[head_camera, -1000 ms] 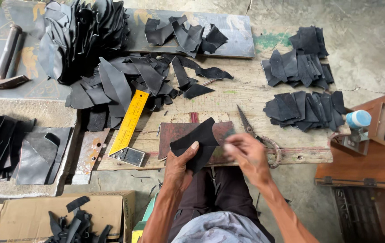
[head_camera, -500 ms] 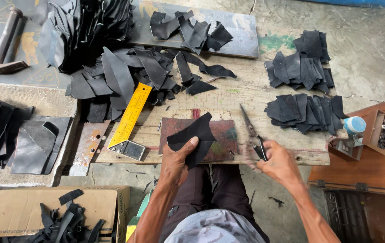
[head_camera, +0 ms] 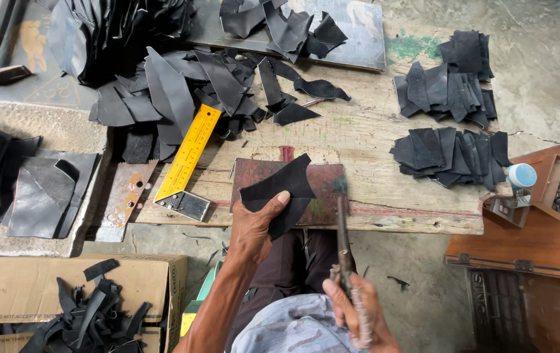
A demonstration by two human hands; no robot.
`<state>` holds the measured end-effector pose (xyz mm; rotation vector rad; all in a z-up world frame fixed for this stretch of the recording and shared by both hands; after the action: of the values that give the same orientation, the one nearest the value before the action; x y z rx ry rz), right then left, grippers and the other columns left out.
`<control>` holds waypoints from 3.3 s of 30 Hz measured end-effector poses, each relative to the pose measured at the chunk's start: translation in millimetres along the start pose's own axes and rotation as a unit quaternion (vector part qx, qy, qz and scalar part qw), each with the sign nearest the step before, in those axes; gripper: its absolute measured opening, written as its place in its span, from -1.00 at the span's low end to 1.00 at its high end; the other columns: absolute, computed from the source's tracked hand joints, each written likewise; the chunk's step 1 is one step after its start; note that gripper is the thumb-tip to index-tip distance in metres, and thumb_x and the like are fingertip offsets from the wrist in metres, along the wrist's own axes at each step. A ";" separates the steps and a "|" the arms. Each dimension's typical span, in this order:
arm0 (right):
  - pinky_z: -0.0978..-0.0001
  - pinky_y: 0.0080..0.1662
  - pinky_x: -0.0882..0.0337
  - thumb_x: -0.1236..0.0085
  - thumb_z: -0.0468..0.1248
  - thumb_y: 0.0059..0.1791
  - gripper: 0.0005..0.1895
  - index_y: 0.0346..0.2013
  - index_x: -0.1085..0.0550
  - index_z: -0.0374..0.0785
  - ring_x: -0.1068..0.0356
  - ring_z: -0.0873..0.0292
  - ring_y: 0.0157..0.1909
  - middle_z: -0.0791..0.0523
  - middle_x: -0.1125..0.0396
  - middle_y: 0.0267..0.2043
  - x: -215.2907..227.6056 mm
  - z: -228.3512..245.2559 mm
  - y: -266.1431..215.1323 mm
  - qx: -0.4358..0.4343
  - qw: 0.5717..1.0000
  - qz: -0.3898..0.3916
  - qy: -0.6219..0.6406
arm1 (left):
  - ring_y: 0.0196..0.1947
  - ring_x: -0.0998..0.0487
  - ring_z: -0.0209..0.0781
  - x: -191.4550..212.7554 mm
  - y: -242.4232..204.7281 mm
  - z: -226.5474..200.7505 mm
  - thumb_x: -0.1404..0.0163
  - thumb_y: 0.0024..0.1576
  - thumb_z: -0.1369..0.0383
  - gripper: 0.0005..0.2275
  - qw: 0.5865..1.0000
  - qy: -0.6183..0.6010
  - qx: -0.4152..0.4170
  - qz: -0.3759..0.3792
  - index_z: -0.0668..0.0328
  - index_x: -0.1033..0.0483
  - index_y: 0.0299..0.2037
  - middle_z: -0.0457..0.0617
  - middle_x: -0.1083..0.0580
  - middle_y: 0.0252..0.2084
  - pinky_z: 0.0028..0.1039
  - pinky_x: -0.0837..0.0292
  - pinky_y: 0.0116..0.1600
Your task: The person handles small black leather pieces, marking them with a yellow ruler and cutting them into specific shapes with shears on a workbench.
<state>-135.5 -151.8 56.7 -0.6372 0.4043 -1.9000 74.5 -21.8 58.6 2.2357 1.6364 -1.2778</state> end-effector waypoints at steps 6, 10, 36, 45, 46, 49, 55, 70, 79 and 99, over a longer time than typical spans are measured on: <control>0.22 -0.27 -0.31 0.01 0.01 -0.04 -0.66 -0.24 -0.33 -0.20 -0.22 0.16 -0.43 0.10 -0.19 -0.46 -14.2 15.1 6.2 0.024 0.996 0.075 -0.029 | -0.29 -0.67 -0.17 -2.5 -10.9 -0.3 -0.24 0.00 0.54 -0.72 1.000 0.022 -0.003 -0.003 0.49 -0.56 -0.10 0.14 -0.60 -0.19 -0.39 -0.68 -0.16; 0.17 -0.24 -0.31 0.03 -0.02 0.00 -0.66 -0.25 -0.31 -0.27 -0.23 0.10 -0.38 0.06 -0.20 -0.42 -19.4 24.4 16.4 0.124 0.983 0.049 -0.123 | -0.29 -0.66 -0.15 -7.0 -15.0 3.2 -0.24 0.03 0.56 -0.75 0.999 0.027 -0.026 0.014 0.50 -0.55 -0.11 0.17 -0.60 -0.21 -0.35 -0.68 -0.15; 0.21 -0.49 -0.26 -0.06 -0.08 -0.02 -0.69 -0.45 -0.30 -0.25 -0.14 0.18 -0.63 0.10 -0.14 -0.66 -27.4 14.8 31.7 0.123 0.983 -0.022 -0.136 | -0.31 -0.68 -0.10 -9.6 -23.4 1.4 -0.22 0.03 0.56 -0.72 0.998 0.052 -0.037 0.010 0.52 -0.49 -0.09 0.19 -0.58 -0.22 -0.32 -0.71 -0.19; 0.21 -0.53 -0.25 0.03 -0.32 -0.14 -0.90 -0.50 -0.33 -0.31 -0.19 0.15 -0.68 0.08 -0.19 -0.72 -25.3 8.7 32.7 0.181 0.972 -0.047 -0.144 | -0.24 -0.66 -0.15 -10.7 -21.4 6.6 -0.19 0.05 0.59 -0.72 0.997 0.046 -0.057 0.026 0.48 -0.49 -0.04 0.15 -0.57 -0.16 -0.36 -0.69 -0.10; 0.21 -0.53 -0.25 0.04 -0.32 -0.14 -0.90 -0.50 -0.33 -0.31 -0.19 0.16 -0.68 0.09 -0.19 -0.72 -25.1 8.6 33.1 0.181 0.972 -0.046 -0.143 | -0.24 -0.66 -0.14 -10.6 -20.8 6.9 -0.19 0.06 0.59 -0.73 0.997 0.050 -0.059 0.028 0.49 -0.50 -0.04 0.16 -0.57 -0.16 -0.36 -0.69 -0.09; 0.22 -0.53 -0.25 0.05 -0.32 -0.15 -0.91 -0.50 -0.33 -0.30 -0.19 0.18 -0.69 0.10 -0.19 -0.72 -25.3 8.0 33.4 0.185 0.972 -0.044 -0.140 | -0.24 -0.66 -0.15 -9.9 -20.0 7.6 -0.19 0.05 0.60 -0.72 0.996 0.048 -0.064 0.027 0.48 -0.50 -0.04 0.15 -0.58 -0.16 -0.37 -0.68 -0.10; 0.25 -0.57 -0.20 0.05 -0.34 -0.13 -0.88 -0.56 -0.33 -0.31 -0.12 0.21 -0.72 0.11 -0.15 -0.75 -24.9 6.9 33.8 0.189 0.972 -0.047 -0.134 | -0.26 -0.66 -0.14 -10.9 -19.2 6.8 -0.19 0.04 0.60 -0.71 0.997 0.045 -0.056 0.018 0.48 -0.50 -0.03 0.17 -0.58 -0.17 -0.35 -0.69 -0.11; 0.30 -0.62 -0.11 -0.03 -0.30 0.01 -0.68 -0.64 -0.32 -0.32 -0.09 0.26 -0.77 0.14 -0.11 -0.78 -28.0 3.4 34.2 0.212 0.964 -0.057 -0.149 | -0.24 -0.66 -0.18 -9.1 -18.5 8.6 -0.20 0.03 0.59 -0.67 0.997 0.047 -0.056 0.016 0.42 -0.48 0.00 0.11 -0.58 -0.15 -0.37 -0.69 -0.10; 0.32 -0.60 -0.11 -0.16 -0.21 0.02 -0.60 -0.64 -0.32 -0.30 -0.05 0.33 -0.69 0.17 -0.11 -0.76 -26.8 14.8 30.9 0.149 0.979 -0.035 -0.134 | -0.30 -0.65 -0.22 -4.4 -17.7 12.0 -0.22 0.03 0.59 -0.77 0.996 0.070 -0.063 0.008 0.42 -0.57 -0.11 0.09 -0.61 -0.22 -0.41 -0.67 -0.14; 0.18 -0.47 -0.26 0.01 -0.29 -0.04 -0.87 -0.38 -0.38 -0.33 -0.23 0.12 -0.62 0.02 -0.22 -0.63 -19.6 30.3 47.5 0.213 0.967 -0.065 -0.119 | -0.40 -0.66 -0.25 -5.3 -27.5 25.1 -0.24 0.02 0.49 -0.81 0.994 0.105 -0.005 0.020 0.41 -0.58 -0.20 0.08 -0.62 -0.30 -0.46 -0.65 -0.28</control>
<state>-76.2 -152.4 50.2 -0.6017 -0.2040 -1.9234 37.3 -27.1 56.4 2.4549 1.6495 -1.0539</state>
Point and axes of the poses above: each hand's wrist, its own y-axis towards the middle knuckle, its own x-axis out of the back of the hand, z = x × y, the point moved 1 cm from there along y, towards the middle knuckle
